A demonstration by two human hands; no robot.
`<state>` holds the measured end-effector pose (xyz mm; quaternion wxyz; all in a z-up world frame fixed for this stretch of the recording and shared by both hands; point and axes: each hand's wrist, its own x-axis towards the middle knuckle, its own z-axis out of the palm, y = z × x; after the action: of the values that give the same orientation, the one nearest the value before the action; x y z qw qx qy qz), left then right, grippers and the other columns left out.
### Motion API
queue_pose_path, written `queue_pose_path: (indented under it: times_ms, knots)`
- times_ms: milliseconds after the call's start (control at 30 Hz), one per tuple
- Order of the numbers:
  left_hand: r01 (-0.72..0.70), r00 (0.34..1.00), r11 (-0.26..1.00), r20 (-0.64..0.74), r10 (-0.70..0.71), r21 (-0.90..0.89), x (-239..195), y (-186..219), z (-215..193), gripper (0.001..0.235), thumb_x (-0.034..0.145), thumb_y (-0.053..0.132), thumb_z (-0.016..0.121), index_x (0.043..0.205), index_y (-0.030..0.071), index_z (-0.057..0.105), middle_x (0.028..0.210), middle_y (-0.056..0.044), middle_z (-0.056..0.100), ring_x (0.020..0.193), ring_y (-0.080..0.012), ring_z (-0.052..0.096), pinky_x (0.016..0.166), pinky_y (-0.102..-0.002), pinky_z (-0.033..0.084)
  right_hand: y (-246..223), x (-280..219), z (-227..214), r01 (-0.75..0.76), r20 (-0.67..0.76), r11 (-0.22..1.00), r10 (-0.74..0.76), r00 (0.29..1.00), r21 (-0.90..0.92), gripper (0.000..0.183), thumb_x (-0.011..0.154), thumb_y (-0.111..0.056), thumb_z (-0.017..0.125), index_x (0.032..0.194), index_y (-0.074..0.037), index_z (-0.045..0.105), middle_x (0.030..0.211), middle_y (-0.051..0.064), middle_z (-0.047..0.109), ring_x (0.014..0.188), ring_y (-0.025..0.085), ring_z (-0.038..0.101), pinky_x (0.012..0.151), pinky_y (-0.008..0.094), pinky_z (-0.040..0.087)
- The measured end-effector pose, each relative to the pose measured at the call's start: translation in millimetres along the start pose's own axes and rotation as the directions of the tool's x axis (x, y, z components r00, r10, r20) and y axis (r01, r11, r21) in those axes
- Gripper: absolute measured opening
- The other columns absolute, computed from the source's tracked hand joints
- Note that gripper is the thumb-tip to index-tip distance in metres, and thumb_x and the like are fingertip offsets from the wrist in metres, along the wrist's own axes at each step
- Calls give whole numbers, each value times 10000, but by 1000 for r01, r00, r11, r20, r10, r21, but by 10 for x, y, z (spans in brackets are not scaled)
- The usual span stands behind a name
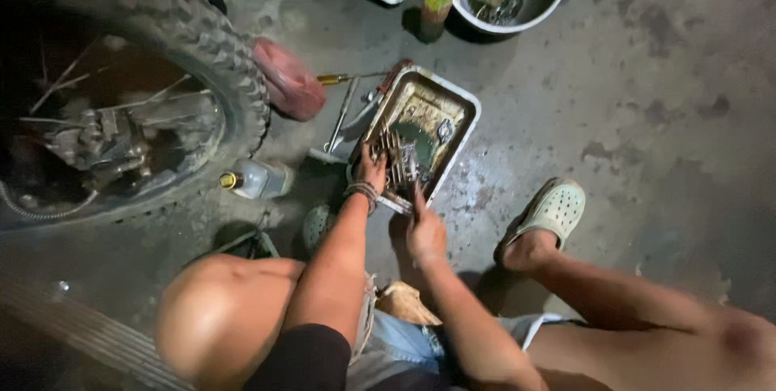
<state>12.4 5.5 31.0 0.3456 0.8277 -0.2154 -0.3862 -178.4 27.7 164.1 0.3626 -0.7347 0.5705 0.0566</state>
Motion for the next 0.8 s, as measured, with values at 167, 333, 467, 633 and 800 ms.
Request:
queue_pose_path:
  times_ms: [167, 333, 467, 633, 800]
  knots:
    - [38, 999, 998, 9, -38, 53, 109, -23, 21, 578, 1067, 414, 466, 1562, 175, 289, 1397, -242, 604, 1306, -399, 584, 1150, -542, 423, -346, 90, -121, -5, -11, 999, 6, 1000, 47, 705, 973, -167, 497, 1584, -450, 287, 1134, 211, 724, 1115, 421, 686, 1009, 517, 544]
    - [30, 998, 974, -46, -41, -224, 61, -12, 79, 588, 1084, 308, 469, 1597, 88, 285, 1448, -307, 544, 1319, -469, 547, 1151, -603, 375, -309, 19, -208, 3, 23, 1000, -3, 1000, 11, 762, 930, -146, 575, 1594, -399, 302, 1151, 214, 717, 1120, 436, 681, 1011, 536, 542]
    - [17, 999, 1000, -46, -18, -18, 273, -452, 317, 642, 1065, 390, 501, 1599, 133, 256, 1438, -274, 565, 1320, -422, 561, 1141, -568, 423, -110, -148, -51, 1, 18, 1000, 0, 1000, -7, 689, 969, -178, 490, 1572, -452, 301, 1106, 214, 715, 1086, 466, 678, 981, 542, 550]
    - [-27, 1000, 999, -2, 27, 26, 41, -341, 144, 611, 1075, 415, 460, 1567, 115, 258, 1482, -280, 519, 1340, -453, 535, 1164, -572, 412, -455, -28, -232, -63, -27, 991, 66, 997, 121, 653, 999, -206, 485, 1568, -473, 309, 1140, 212, 729, 1126, 449, 671, 1028, 541, 524]
    - [-11, 998, 992, -55, 18, 127, 358, -515, 310, 654, 1037, 415, 540, 1594, 199, 274, 1241, -202, 707, 1168, -367, 680, 1049, -506, 522, -443, -243, -169, -138, 51, 980, 132, 990, 146, 686, 967, -164, 514, 1553, -471, 333, 1190, 218, 720, 1158, 427, 669, 1018, 519, 539]
